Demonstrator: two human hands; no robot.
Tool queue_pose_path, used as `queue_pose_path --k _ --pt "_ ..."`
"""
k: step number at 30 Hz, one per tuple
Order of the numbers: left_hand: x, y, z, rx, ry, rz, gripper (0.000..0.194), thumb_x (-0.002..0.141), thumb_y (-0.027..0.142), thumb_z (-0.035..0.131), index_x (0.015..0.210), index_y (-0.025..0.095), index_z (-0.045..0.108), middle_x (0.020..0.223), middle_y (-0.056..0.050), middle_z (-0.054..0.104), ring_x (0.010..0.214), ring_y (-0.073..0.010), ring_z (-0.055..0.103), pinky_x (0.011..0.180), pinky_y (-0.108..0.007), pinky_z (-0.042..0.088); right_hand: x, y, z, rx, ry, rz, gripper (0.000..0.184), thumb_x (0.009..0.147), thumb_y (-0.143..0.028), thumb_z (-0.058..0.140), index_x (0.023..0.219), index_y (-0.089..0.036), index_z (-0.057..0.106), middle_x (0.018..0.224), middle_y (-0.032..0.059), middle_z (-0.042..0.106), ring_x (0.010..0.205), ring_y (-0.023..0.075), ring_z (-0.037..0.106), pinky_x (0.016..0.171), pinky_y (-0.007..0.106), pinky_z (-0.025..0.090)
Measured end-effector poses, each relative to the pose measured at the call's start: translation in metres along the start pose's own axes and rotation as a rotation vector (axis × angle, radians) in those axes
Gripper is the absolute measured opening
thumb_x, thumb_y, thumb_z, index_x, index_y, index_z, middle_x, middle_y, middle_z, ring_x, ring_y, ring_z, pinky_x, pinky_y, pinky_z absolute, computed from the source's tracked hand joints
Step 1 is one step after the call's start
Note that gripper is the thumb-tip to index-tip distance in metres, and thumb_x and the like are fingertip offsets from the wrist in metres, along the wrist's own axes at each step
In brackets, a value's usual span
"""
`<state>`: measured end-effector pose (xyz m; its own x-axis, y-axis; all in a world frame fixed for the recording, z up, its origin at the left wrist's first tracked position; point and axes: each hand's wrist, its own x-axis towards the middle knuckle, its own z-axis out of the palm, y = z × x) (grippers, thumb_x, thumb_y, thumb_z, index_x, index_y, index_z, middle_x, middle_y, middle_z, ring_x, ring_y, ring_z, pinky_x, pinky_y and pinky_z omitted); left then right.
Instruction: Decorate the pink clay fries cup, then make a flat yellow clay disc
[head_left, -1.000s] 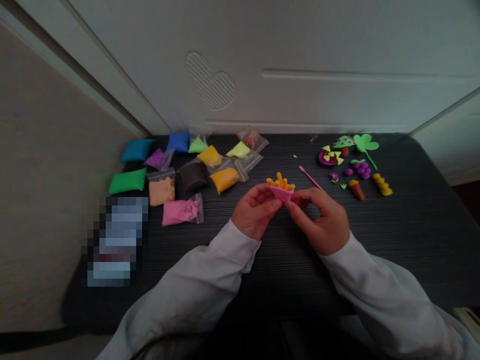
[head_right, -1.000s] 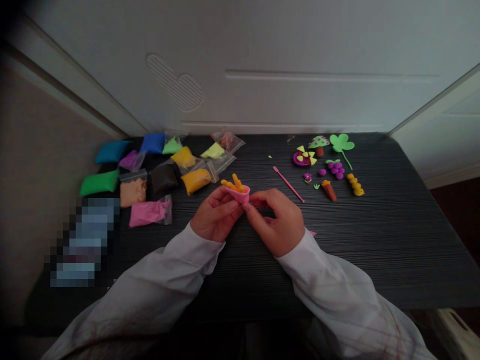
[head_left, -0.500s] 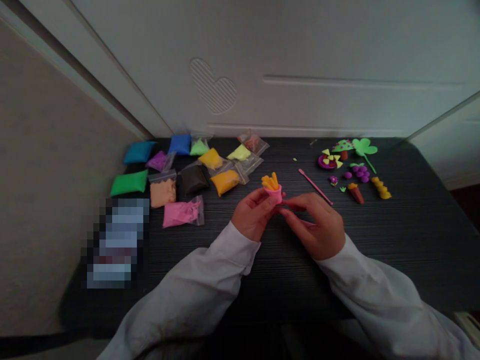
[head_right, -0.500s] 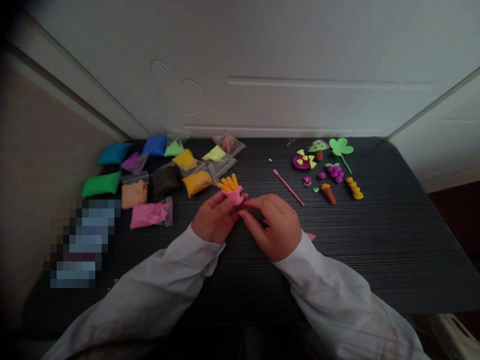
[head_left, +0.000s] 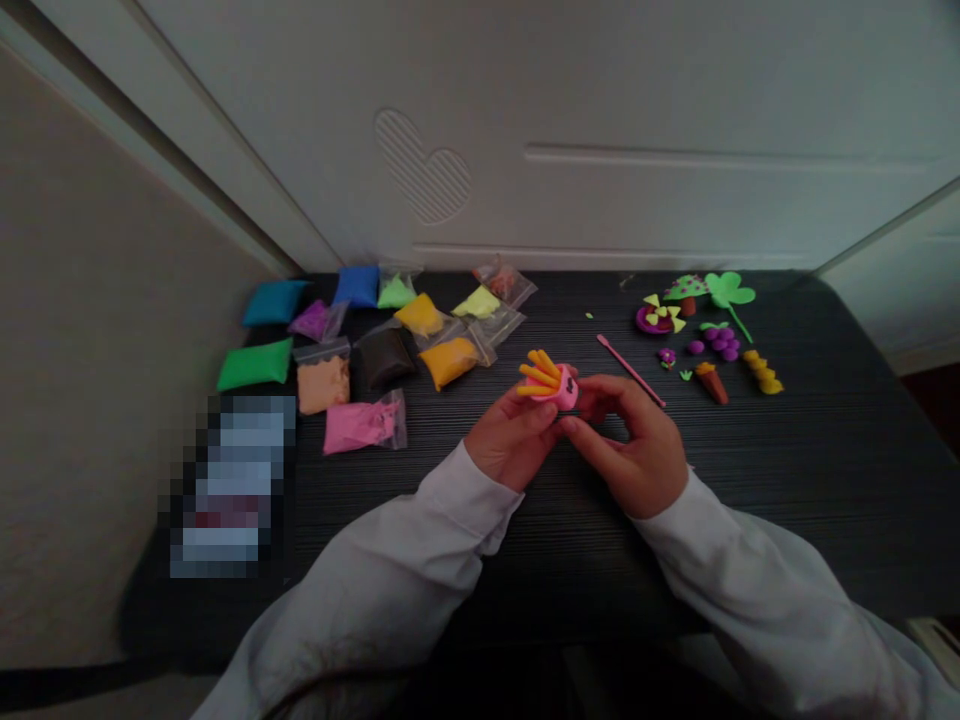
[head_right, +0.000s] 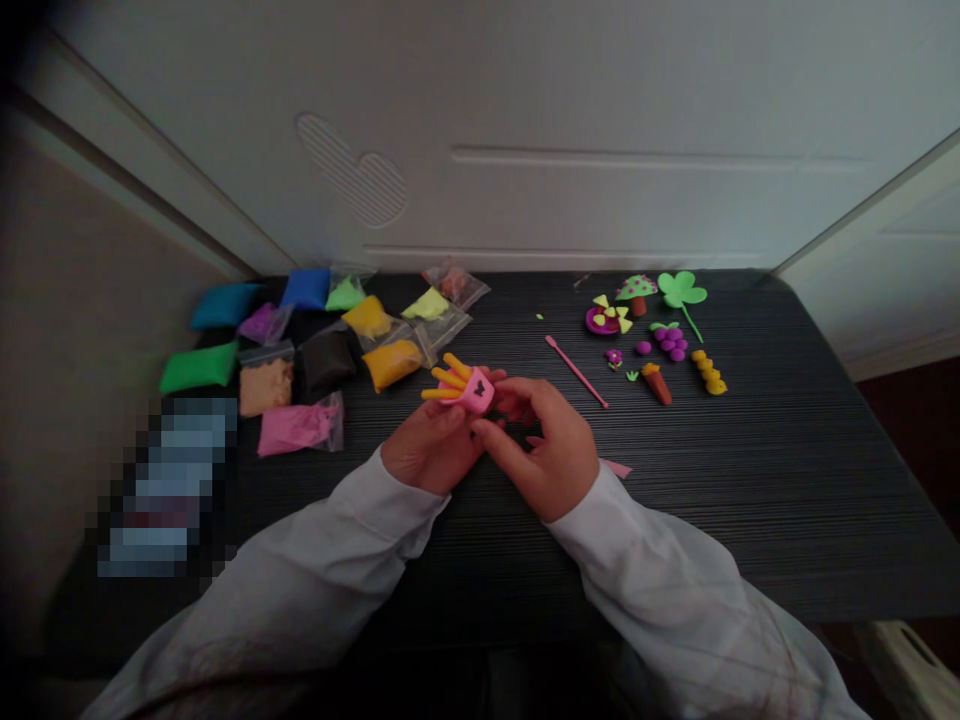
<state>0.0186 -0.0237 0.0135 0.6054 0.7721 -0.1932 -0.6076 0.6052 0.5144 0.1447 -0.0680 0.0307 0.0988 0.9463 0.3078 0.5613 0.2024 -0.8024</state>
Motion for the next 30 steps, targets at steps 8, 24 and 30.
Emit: queue_pose_path --k 8,24,30 --pt "0.0 -0.0003 0.0033 0.056 -0.01 0.027 0.038 0.052 0.012 0.071 0.087 0.015 0.06 0.087 -0.003 0.06 0.085 -0.0159 0.055 0.089 -0.034 0.035 -0.0009 -0.0028 -0.0002 0.01 -0.019 -0.027 0.025 0.069 -0.024 0.058 0.094 -0.021 0.052 0.083 0.0014 0.058 0.07 0.0118 0.054 0.064 0.027 0.046" --pt "0.0024 -0.001 0.0003 0.122 0.022 0.063 0.037 0.047 0.012 0.073 0.08 0.015 0.057 0.078 -0.002 0.058 0.077 -0.0156 0.055 0.081 -0.035 0.038 -0.0015 -0.002 0.0004 0.013 -0.036 -0.02 0.025 0.069 -0.025 0.057 0.093 -0.02 0.053 0.081 0.0018 0.058 0.069 0.0119 0.054 0.062 0.026 0.046" --pt "0.0025 0.0006 -0.0009 0.117 0.009 0.056 0.038 0.048 0.01 0.072 0.082 0.016 0.056 0.079 -0.001 0.058 0.077 -0.0154 0.055 0.078 -0.034 0.04 -0.0018 -0.0018 0.0005 0.039 -0.048 -0.011 0.025 0.07 -0.025 0.058 0.094 -0.02 0.052 0.081 0.0014 0.057 0.069 0.0115 0.054 0.063 0.026 0.046"
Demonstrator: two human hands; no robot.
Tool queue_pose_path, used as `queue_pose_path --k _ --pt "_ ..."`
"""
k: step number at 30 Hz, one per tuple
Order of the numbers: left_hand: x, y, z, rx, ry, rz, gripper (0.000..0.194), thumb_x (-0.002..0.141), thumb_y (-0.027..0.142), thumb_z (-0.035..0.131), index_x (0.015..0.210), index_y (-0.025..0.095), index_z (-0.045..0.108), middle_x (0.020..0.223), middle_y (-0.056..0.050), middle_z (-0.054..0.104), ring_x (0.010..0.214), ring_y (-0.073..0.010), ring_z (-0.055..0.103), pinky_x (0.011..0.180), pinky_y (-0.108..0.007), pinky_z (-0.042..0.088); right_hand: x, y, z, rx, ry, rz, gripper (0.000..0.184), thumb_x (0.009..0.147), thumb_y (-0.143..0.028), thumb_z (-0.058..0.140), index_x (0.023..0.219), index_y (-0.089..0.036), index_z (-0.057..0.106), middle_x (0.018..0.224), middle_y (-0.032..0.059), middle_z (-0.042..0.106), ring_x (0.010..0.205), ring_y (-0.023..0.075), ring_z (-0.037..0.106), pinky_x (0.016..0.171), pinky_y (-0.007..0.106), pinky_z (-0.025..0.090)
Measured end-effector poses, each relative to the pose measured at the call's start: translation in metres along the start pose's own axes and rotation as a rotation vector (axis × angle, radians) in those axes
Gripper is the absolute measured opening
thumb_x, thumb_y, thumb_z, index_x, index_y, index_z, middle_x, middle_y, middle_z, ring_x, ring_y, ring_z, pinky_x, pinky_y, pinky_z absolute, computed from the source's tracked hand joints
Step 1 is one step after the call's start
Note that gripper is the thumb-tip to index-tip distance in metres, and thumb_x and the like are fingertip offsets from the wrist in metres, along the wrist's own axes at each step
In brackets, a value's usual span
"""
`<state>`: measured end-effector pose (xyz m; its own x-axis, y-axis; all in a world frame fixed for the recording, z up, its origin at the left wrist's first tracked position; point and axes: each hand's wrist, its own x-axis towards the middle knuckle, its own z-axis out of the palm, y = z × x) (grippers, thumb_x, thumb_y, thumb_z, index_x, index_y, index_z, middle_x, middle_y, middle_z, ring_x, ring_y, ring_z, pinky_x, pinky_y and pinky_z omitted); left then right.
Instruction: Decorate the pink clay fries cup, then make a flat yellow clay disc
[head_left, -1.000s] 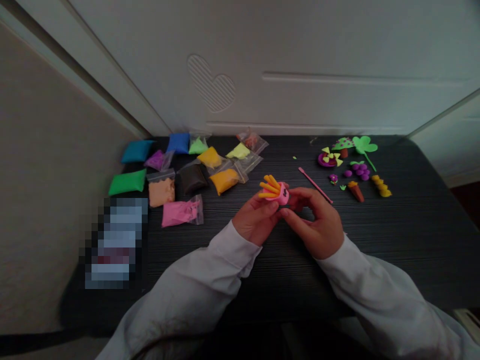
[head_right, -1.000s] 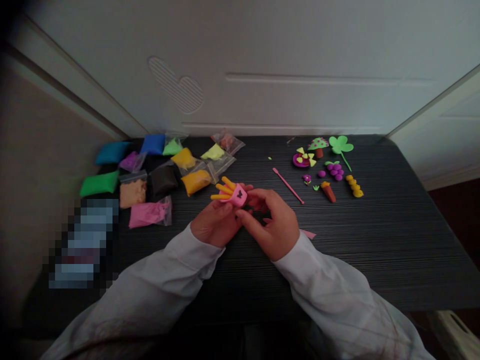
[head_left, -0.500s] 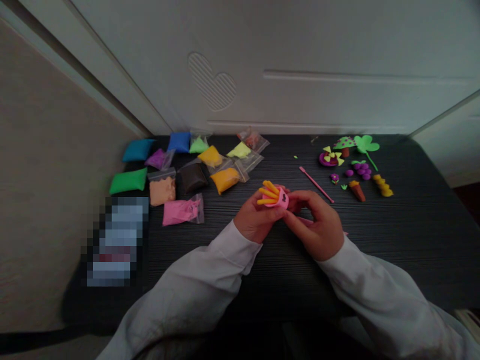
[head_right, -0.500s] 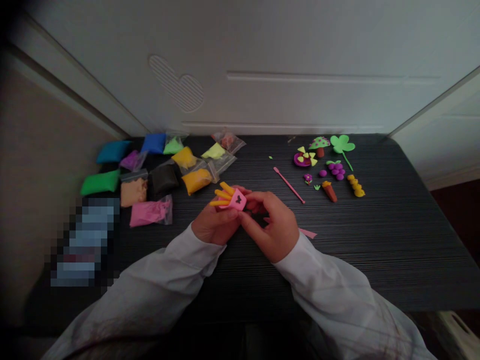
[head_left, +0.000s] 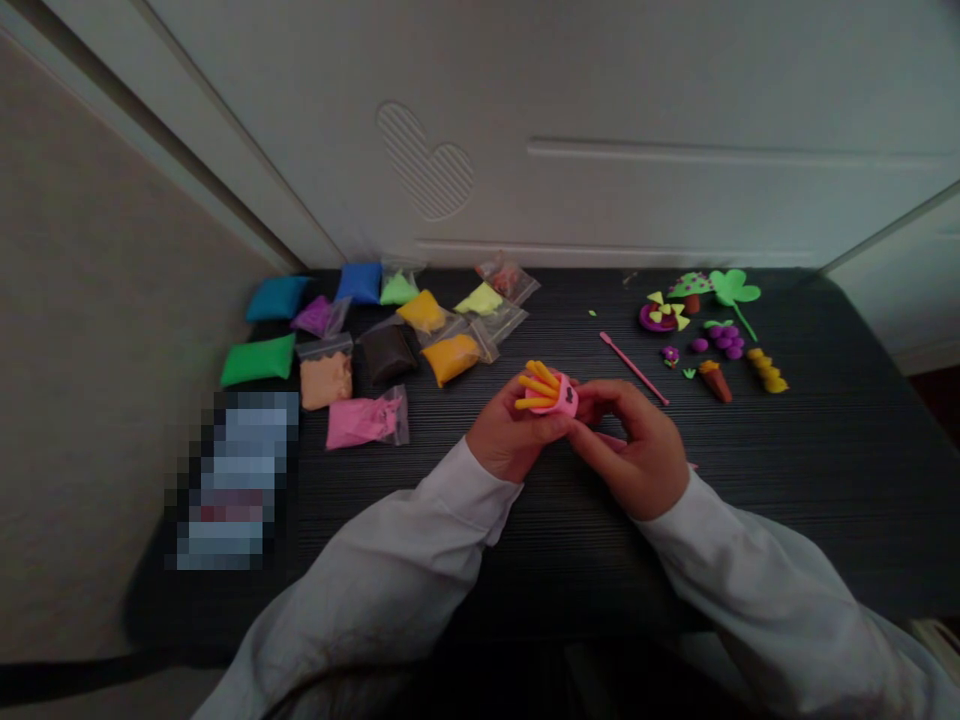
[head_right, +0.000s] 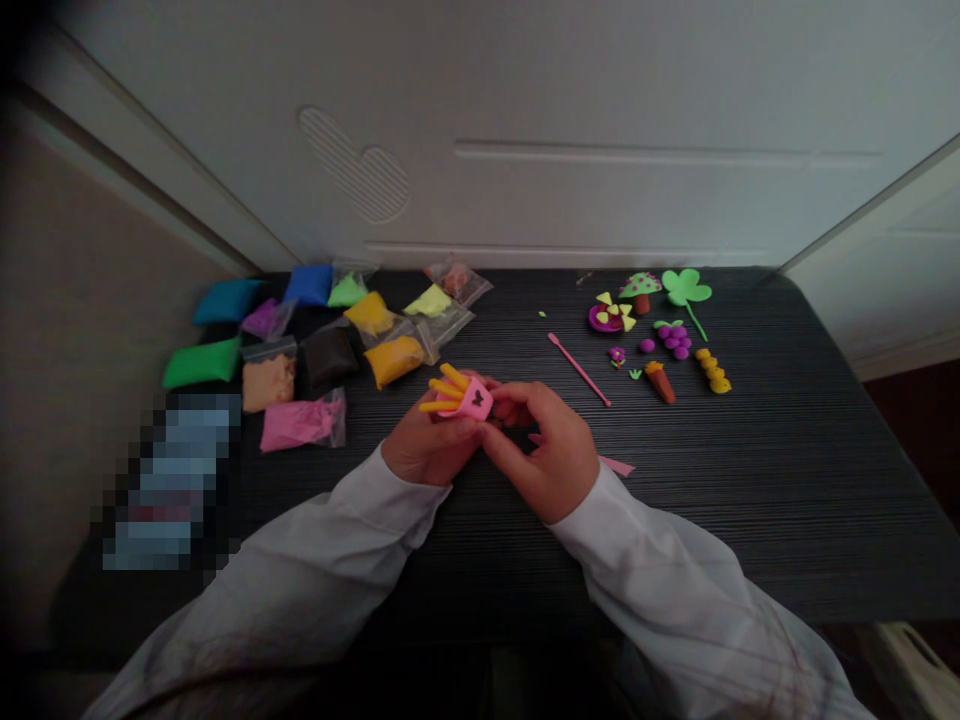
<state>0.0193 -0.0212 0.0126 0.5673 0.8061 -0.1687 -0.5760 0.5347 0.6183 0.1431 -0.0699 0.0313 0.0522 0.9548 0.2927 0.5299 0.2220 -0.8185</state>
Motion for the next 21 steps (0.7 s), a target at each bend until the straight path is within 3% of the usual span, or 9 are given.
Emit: queue_pose_path --k 4,10,17,21 --pt "0.001 -0.001 -0.001 0.002 -0.006 0.003 0.038 0.048 0.01 0.072 0.083 0.016 0.057 0.077 -0.001 0.059 0.076 -0.016 0.055 0.077 -0.034 0.04 0.0 0.001 0.001 0.001 -0.002 0.001 0.026 0.07 -0.025 0.058 0.094 -0.02 0.051 0.081 0.0014 0.056 0.068 0.0112 0.053 0.062 0.026 0.046" --pt "0.0 0.003 0.002 -0.007 0.052 -0.009 0.033 0.053 0.011 0.07 0.084 0.015 0.061 0.082 -0.002 0.061 0.079 -0.0127 0.055 0.075 -0.026 0.041 0.002 0.002 0.0 0.013 0.003 0.004 0.027 0.071 -0.023 0.056 0.096 -0.02 0.05 0.083 0.0015 0.056 0.07 0.0114 0.053 0.064 0.027 0.046" --pt "0.002 0.006 0.001 0.038 0.102 -0.014 0.039 0.05 0.01 0.07 0.086 0.02 0.057 0.078 0.003 0.061 0.069 -0.0077 0.055 0.059 -0.018 0.043 0.005 0.005 -0.012 0.065 0.068 0.098 0.016 0.076 -0.026 0.051 0.091 -0.022 0.053 0.083 0.0006 0.054 0.072 0.0123 0.053 0.069 0.029 0.046" --pt "0.001 0.005 0.002 0.049 0.093 0.005 0.036 0.05 0.006 0.07 0.082 0.019 0.056 0.077 0.003 0.061 0.073 -0.0083 0.056 0.062 -0.019 0.044 0.008 0.006 -0.014 0.143 0.077 0.123 0.015 0.075 -0.027 0.052 0.089 -0.023 0.057 0.082 -0.0001 0.056 0.073 0.0115 0.053 0.07 0.028 0.045"
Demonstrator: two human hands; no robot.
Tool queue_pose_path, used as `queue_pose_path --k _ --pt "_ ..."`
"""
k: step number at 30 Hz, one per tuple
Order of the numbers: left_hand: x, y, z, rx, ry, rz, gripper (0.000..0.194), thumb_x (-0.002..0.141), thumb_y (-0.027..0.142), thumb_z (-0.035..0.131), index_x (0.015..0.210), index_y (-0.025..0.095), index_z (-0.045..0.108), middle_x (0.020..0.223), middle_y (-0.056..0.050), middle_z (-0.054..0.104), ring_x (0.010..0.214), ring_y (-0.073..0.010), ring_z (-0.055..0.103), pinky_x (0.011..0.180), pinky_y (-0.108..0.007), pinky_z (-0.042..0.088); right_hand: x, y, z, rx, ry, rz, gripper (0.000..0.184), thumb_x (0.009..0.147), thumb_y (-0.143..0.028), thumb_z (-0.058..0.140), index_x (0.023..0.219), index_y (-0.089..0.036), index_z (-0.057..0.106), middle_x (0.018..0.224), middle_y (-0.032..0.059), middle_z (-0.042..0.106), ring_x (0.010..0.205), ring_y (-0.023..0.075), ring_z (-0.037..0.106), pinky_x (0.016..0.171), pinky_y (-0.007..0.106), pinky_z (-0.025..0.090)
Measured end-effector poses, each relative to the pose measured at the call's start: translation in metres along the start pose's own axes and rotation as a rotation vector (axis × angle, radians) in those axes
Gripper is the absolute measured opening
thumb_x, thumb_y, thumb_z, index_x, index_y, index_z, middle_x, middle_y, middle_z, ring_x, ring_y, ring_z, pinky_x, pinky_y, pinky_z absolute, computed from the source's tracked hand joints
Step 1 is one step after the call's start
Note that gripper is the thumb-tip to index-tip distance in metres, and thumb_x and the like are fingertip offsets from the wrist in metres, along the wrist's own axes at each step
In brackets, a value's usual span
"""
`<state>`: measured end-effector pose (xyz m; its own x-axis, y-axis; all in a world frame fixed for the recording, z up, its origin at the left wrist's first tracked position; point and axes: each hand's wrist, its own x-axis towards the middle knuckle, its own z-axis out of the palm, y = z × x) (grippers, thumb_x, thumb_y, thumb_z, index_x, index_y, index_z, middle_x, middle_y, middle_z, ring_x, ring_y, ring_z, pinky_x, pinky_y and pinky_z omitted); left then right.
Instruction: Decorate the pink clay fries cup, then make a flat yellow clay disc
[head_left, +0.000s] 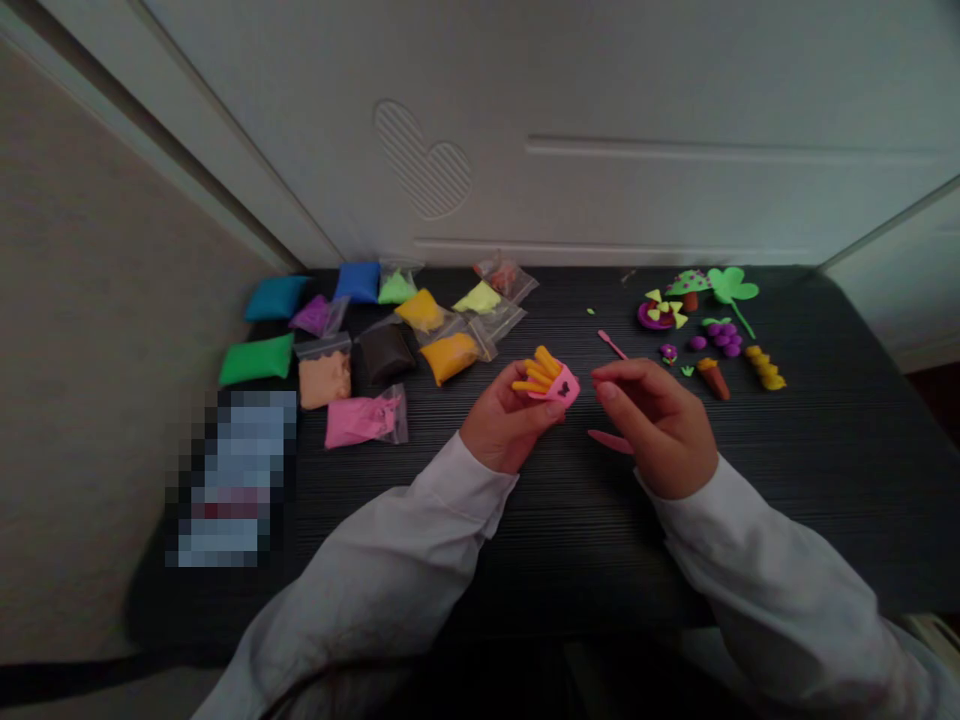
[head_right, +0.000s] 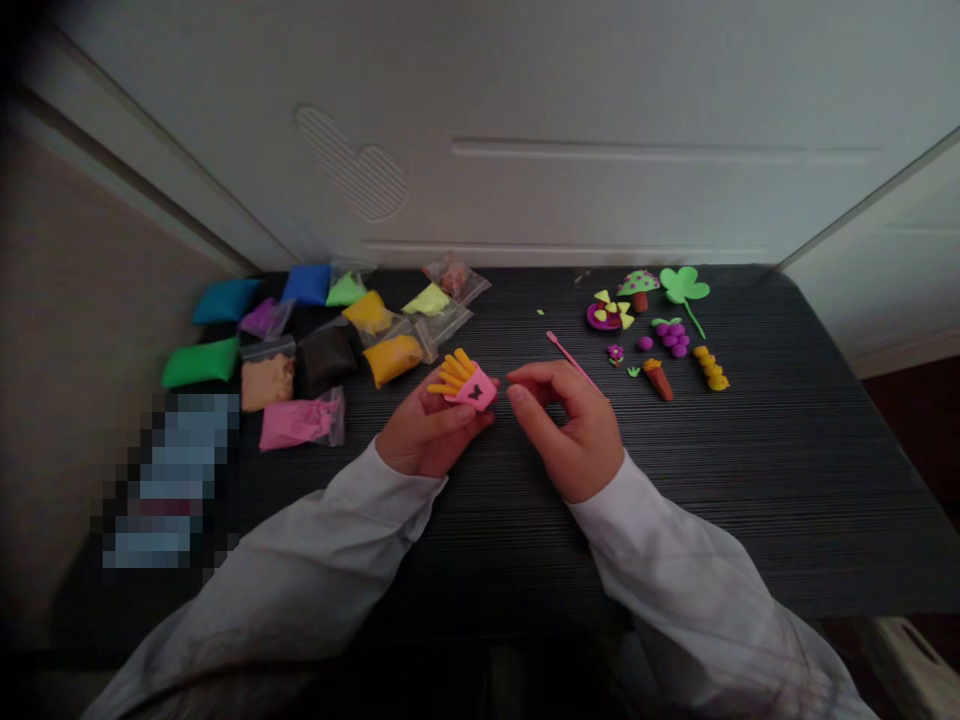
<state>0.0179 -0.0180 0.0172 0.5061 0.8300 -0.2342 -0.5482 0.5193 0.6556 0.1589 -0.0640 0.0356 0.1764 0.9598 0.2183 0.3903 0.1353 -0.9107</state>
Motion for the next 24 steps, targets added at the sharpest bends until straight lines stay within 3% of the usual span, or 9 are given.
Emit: queue_pose_path --k 7,13,24 --pt "-0.0017 -0.0007 -0.0012 0.01 -0.097 -0.03 0.032 0.057 0.008 0.066 0.087 0.018 0.061 0.086 0.0 0.063 0.079 -0.0103 0.058 0.064 -0.019 0.045 0.0018 -0.0014 0.0023 0.292 -0.084 0.192 0.022 0.072 -0.031 0.058 0.093 -0.025 0.057 0.083 -0.0009 0.06 0.074 0.0116 0.056 0.063 0.026 0.047" --pt "-0.0004 -0.0021 -0.0042 0.034 -0.135 -0.023 0.03 0.06 0.009 0.065 0.088 0.019 0.063 0.09 -0.001 0.064 0.079 -0.0101 0.058 0.067 -0.02 0.045 0.0 -0.0021 0.0045 0.312 -0.067 0.171 0.021 0.069 -0.029 0.061 0.089 -0.025 0.059 0.083 -0.0015 0.061 0.074 0.011 0.057 0.07 0.027 0.048" --pt "-0.0033 0.0026 -0.0043 -0.024 -0.156 -0.074 0.031 0.06 0.014 0.066 0.091 0.017 0.061 0.093 -0.002 0.063 0.082 -0.0128 0.058 0.072 -0.024 0.045 0.0013 -0.0033 0.0053 0.363 -0.046 0.133 0.016 0.068 -0.025 0.062 0.084 -0.023 0.059 0.079 -0.0022 0.063 0.072 0.0102 0.059 0.067 0.025 0.049"
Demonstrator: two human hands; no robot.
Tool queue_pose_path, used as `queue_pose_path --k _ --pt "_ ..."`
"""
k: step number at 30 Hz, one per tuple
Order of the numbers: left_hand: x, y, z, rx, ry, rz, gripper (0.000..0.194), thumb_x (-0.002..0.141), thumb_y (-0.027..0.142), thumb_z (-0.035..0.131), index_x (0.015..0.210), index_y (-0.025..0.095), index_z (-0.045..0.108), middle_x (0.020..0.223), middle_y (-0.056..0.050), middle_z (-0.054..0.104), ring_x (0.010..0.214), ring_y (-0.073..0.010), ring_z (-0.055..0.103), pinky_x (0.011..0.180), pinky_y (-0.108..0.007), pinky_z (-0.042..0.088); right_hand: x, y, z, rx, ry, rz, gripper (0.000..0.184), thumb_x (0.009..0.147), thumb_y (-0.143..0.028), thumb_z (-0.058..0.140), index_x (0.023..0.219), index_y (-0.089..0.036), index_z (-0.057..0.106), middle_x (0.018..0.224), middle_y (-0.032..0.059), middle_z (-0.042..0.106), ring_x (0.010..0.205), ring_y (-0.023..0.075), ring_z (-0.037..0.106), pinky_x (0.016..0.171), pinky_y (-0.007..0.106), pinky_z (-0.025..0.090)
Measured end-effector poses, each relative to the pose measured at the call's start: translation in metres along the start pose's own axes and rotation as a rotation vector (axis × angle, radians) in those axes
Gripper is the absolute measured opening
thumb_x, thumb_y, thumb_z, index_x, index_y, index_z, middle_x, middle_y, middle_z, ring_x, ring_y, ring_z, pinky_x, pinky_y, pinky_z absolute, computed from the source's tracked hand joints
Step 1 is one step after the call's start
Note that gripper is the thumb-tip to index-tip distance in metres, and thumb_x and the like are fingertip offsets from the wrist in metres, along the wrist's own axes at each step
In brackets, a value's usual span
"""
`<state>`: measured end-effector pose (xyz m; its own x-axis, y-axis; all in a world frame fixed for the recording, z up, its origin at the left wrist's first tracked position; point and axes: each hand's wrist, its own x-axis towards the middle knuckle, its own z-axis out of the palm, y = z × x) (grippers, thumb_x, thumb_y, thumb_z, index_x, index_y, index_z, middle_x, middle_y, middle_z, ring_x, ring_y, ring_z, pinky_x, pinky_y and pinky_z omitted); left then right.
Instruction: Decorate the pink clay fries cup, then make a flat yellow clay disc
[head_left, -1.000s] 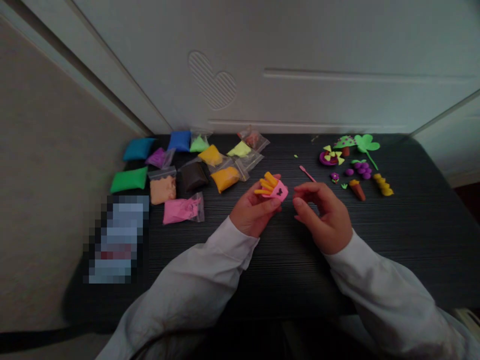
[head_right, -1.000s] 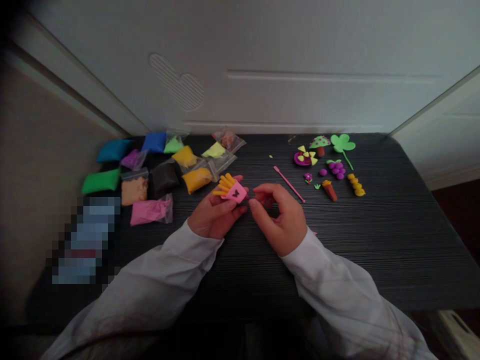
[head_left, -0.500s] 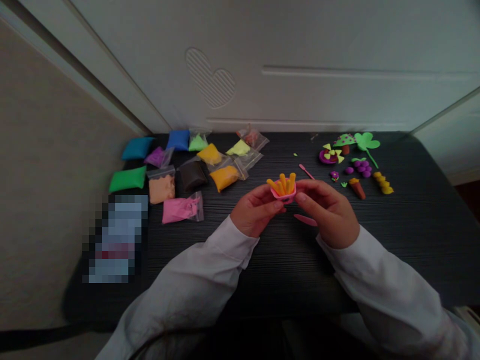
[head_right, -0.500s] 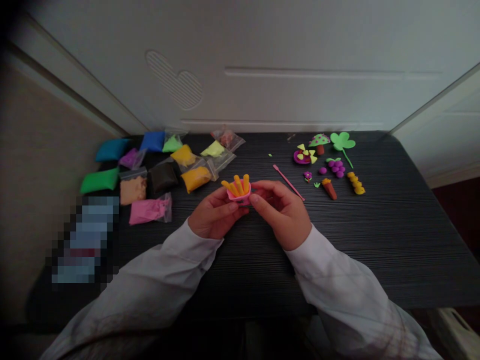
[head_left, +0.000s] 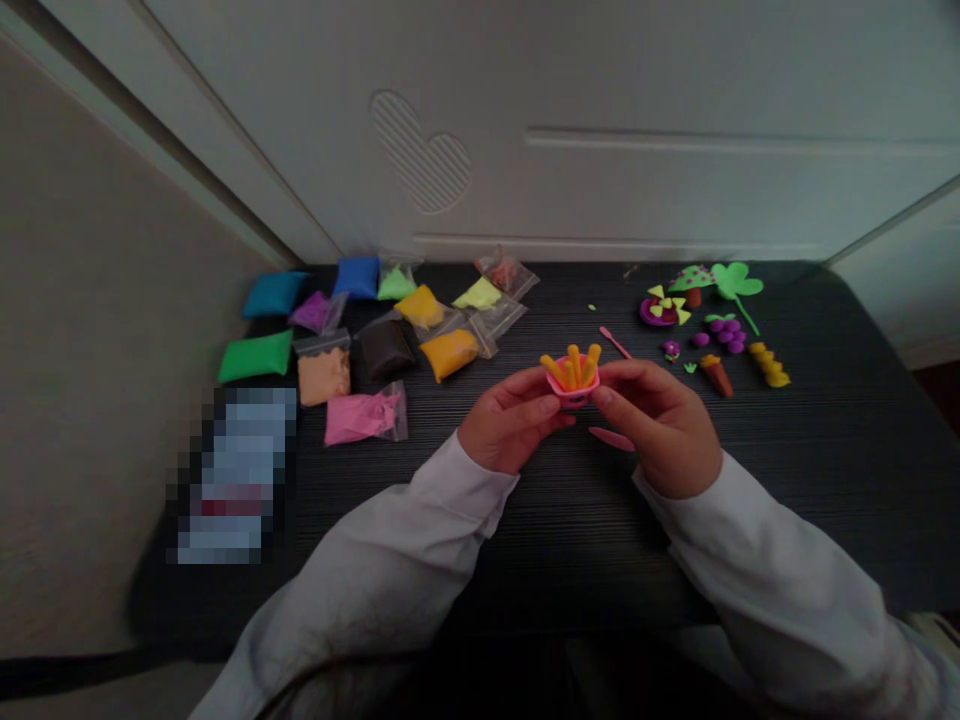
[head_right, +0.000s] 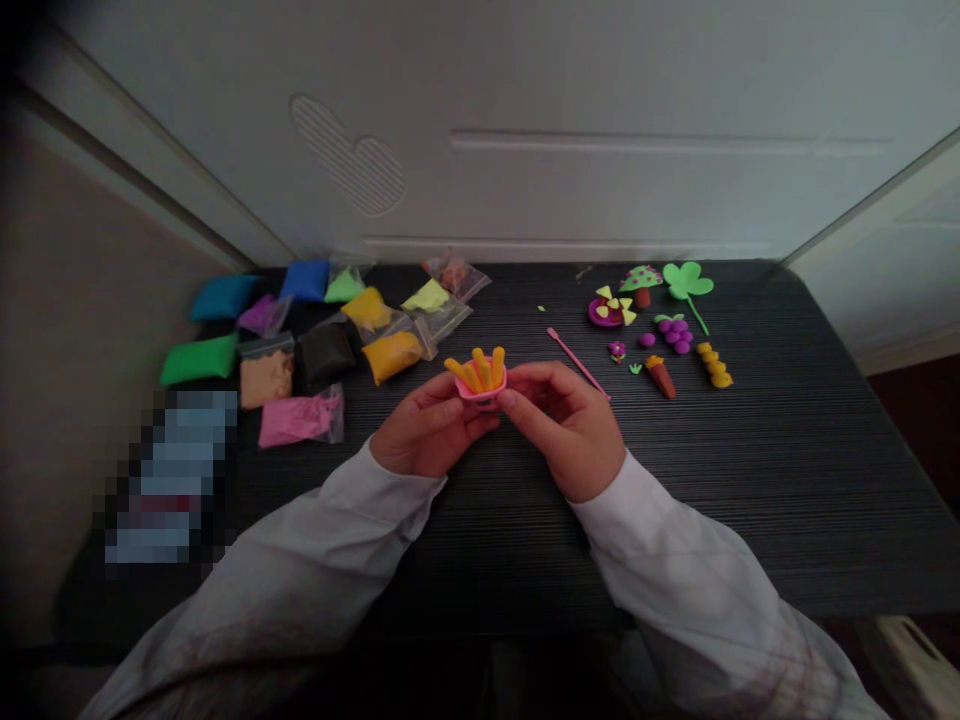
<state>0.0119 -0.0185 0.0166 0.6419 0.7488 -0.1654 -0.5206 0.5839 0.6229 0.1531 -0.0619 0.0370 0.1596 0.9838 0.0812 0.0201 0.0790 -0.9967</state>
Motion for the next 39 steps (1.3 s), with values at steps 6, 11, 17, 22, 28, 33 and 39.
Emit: queue_pose_path --k 6,11,17,22,28,33,39 --pt "-0.0018 0.004 0.0007 -0.066 0.015 -0.023 0.027 0.063 0.022 0.064 0.089 0.015 0.06 0.09 -0.004 0.064 0.082 -0.015 0.059 0.074 -0.028 0.045 -0.0025 -0.0007 0.0009 0.028 -0.02 -0.015 0.017 0.069 -0.023 0.062 0.086 -0.025 0.059 0.082 -0.003 0.062 0.074 0.0097 0.059 0.069 0.024 0.049" --pt "-0.0013 0.0035 0.0021 -0.06 0.024 -0.025 0.025 0.063 0.02 0.064 0.087 0.015 0.061 0.09 -0.004 0.064 0.083 -0.0149 0.059 0.075 -0.028 0.045 -0.0048 -0.0018 0.0008 0.012 -0.033 0.016 0.018 0.069 -0.025 0.062 0.087 -0.025 0.058 0.084 -0.0025 0.061 0.074 0.0105 0.059 0.07 0.026 0.049" --pt "0.0003 0.0045 0.0007 -0.004 0.092 0.028 0.021 0.062 0.02 0.065 0.083 0.017 0.061 0.092 -0.003 0.063 0.086 -0.0155 0.058 0.076 -0.028 0.045 -0.0019 0.0008 0.0012 -0.014 0.001 -0.005 0.017 0.069 -0.025 0.062 0.085 -0.024 0.058 0.083 -0.0016 0.061 0.075 0.0113 0.058 0.071 0.027 0.049" --pt "0.0044 -0.0003 -0.0041 0.017 0.159 0.066 0.023 0.057 0.017 0.068 0.08 0.016 0.061 0.086 -0.002 0.065 0.079 -0.0143 0.059 0.071 -0.027 0.045 -0.0009 0.0019 0.0011 -0.046 0.006 0.019 0.017 0.069 -0.026 0.061 0.085 -0.023 0.057 0.083 -0.0005 0.062 0.075 0.012 0.059 0.07 0.028 0.049" --pt "0.0048 -0.0005 -0.0032 0.021 0.186 0.068 0.021 0.059 0.015 0.066 0.08 0.014 0.061 0.087 -0.004 0.065 0.083 -0.0157 0.06 0.075 -0.029 0.045 -0.0012 0.0021 0.0011 -0.022 -0.013 0.056 0.017 0.069 -0.026 0.061 0.085 -0.022 0.056 0.083 -0.0012 0.062 0.076 0.0114 0.059 0.071 0.028 0.049" --pt "0.0024 0.0018 0.0008 0.021 0.143 0.058 0.026 0.059 0.015 0.066 0.084 0.015 0.06 0.089 -0.004 0.064 0.081 -0.0149 0.06 0.074 -0.028 0.045 -0.0003 0.0018 0.001 0.031 -0.016 0.095 0.017 0.069 -0.027 0.061 0.084 -0.023 0.055 0.083 -0.0022 0.062 0.076 0.0108 0.06 0.067 0.026 0.05" --pt "0.0039 -0.001 0.0018 0.065 0.158 0.106 0.029 0.055 0.01 0.068 0.082 0.018 0.061 0.083 0.0 0.065 0.072 -0.0111 0.06 0.062 -0.022 0.045 0.0011 0.0046 0.001 0.022 -0.011 0.109 0.018 0.069 -0.029 0.061 0.084 -0.021 0.055 0.082 -0.0002 0.063 0.075 0.0113 0.06 0.071 0.028 0.05"
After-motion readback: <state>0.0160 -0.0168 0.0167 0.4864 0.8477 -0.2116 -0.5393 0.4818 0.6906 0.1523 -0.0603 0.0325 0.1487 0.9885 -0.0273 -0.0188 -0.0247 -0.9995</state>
